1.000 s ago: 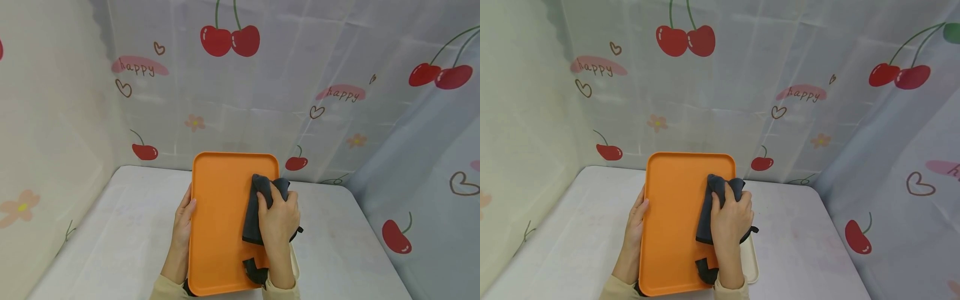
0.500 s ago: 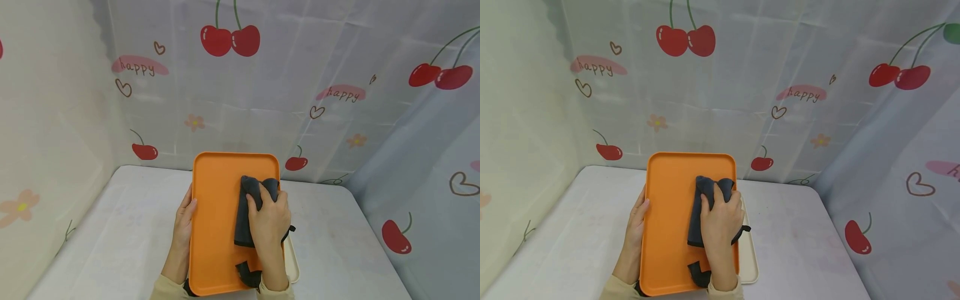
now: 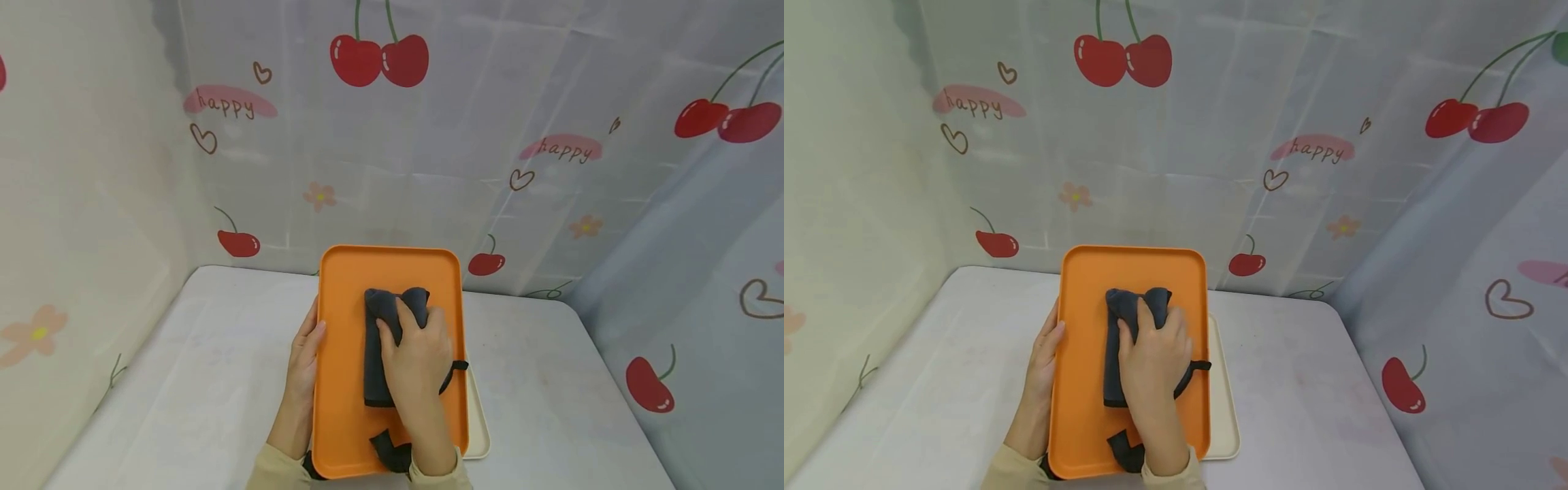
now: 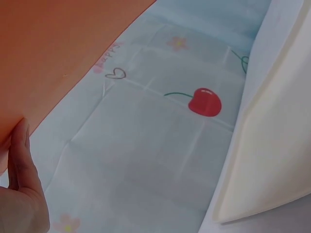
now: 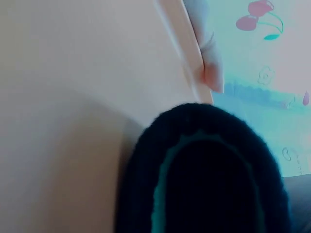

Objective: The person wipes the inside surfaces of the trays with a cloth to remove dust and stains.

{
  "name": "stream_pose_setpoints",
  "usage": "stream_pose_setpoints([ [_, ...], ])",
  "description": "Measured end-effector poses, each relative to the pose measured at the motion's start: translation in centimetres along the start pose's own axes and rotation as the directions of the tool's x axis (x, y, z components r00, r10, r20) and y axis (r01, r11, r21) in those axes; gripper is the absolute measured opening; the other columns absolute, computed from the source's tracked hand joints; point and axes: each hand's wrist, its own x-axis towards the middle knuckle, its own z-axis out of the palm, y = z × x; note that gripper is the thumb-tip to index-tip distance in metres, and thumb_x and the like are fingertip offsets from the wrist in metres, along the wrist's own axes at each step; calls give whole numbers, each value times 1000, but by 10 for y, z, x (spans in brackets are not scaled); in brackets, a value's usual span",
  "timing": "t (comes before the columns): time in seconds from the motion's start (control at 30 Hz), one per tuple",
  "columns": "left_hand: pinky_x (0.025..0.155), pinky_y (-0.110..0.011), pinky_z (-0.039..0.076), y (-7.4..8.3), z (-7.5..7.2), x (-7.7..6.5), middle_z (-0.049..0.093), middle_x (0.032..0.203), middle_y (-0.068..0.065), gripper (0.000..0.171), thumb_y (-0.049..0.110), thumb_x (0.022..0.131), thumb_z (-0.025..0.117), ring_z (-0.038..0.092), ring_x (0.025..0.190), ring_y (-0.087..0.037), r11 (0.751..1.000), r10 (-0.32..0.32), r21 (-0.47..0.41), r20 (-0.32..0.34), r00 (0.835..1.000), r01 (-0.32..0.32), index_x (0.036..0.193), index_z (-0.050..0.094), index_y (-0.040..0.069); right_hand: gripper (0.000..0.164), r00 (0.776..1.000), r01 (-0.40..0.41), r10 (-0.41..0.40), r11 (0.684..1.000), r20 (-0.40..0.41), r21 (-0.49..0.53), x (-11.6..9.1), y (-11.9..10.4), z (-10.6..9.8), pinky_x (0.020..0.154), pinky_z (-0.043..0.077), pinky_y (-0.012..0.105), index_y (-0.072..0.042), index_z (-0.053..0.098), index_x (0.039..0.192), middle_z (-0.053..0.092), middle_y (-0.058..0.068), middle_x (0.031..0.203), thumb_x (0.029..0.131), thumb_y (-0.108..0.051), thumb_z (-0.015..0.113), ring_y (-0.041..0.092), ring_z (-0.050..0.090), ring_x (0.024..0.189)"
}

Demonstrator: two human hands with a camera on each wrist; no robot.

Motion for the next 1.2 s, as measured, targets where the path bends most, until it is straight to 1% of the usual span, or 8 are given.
stream_pose_setpoints([
  [0.1, 106, -16, 42, 0, 0, 0, 42, 148, 22, 55, 24, 108, 37, 46, 131, 3, 1000, 2, -15, 16, 1000, -2, 157, 16, 13, 40, 999, 50, -50, 999, -9, -5, -1, -7, 2, 56, 44, 37, -17, 75, 112, 58, 15, 91, 77, -34, 84, 25, 55, 73],
  [0.27, 104, -19, 45, -2, 0, -1, 46, 146, 19, 52, 22, 108, 35, 48, 130, 0, 996, 7, -85, 52, 999, -2, 157, 20, 19, 43, 993, 117, -117, 993, -6, 1, -5, -20, 6, 60, 49, 38, -18, 75, 113, 58, 14, 91, 75, -36, 85, 24, 55, 72],
  [0.4, 106, -18, 43, -4, 0, -1, 45, 147, 19, 47, 17, 108, 33, 46, 132, 1, 992, 56, -121, 94, 994, -44, 155, 29, 23, 43, 985, 174, -174, 985, 2, -4, -10, -32, 7, 59, 47, 36, -18, 75, 113, 59, 13, 91, 75, -36, 85, 23, 55, 75],
  [0.53, 108, -15, 39, -5, -1, -2, 45, 147, 20, 45, 15, 108, 32, 43, 133, 3, 990, 113, -101, 115, 987, -102, 151, 38, 26, 41, 977, 212, -212, 977, 7, -7, -14, -41, 7, 54, 37, 29, -18, 75, 112, 59, 13, 90, 76, -35, 84, 22, 55, 74],
  [0.7, 107, -14, 40, -5, -2, -2, 45, 146, 21, 44, 17, 108, 33, 44, 132, 4, 989, 121, -97, 113, 986, -110, 149, 40, 29, 41, 976, 219, -219, 976, -4, -9, -16, -43, 8, 53, 33, 27, -18, 75, 112, 59, 13, 90, 76, -35, 85, 22, 54, 73],
  [0.93, 107, -15, 41, -5, 0, -1, 46, 147, 19, 45, 14, 108, 31, 46, 131, 2, 982, 136, -151, 140, 981, -114, 148, 41, 30, 43, 973, 231, -231, 973, -28, 10, -17, -37, 9, 53, 34, 28, -19, 75, 112, 60, 13, 92, 74, -36, 85, 22, 56, 74],
  [1.1, 106, -16, 42, -6, -1, -1, 47, 146, 17, 45, 12, 108, 30, 47, 131, 1, 974, 158, -189, 163, 974, -126, 148, 43, 29, 44, 975, 223, -223, 974, -12, 34, -17, -33, 9, 53, 38, 29, -21, 75, 113, 60, 11, 92, 74, -38, 85, 21, 58, 76],
  [1.2, 106, -16, 42, -6, 0, -1, 47, 147, 17, 45, 12, 108, 30, 47, 131, 1, 972, 155, -200, 164, 974, -121, 148, 42, 29, 44, 978, 209, -209, 976, -1, 64, -17, -30, 7, 53, 39, 29, -22, 74, 114, 61, 11, 93, 73, -37, 85, 21, 58, 76],
])
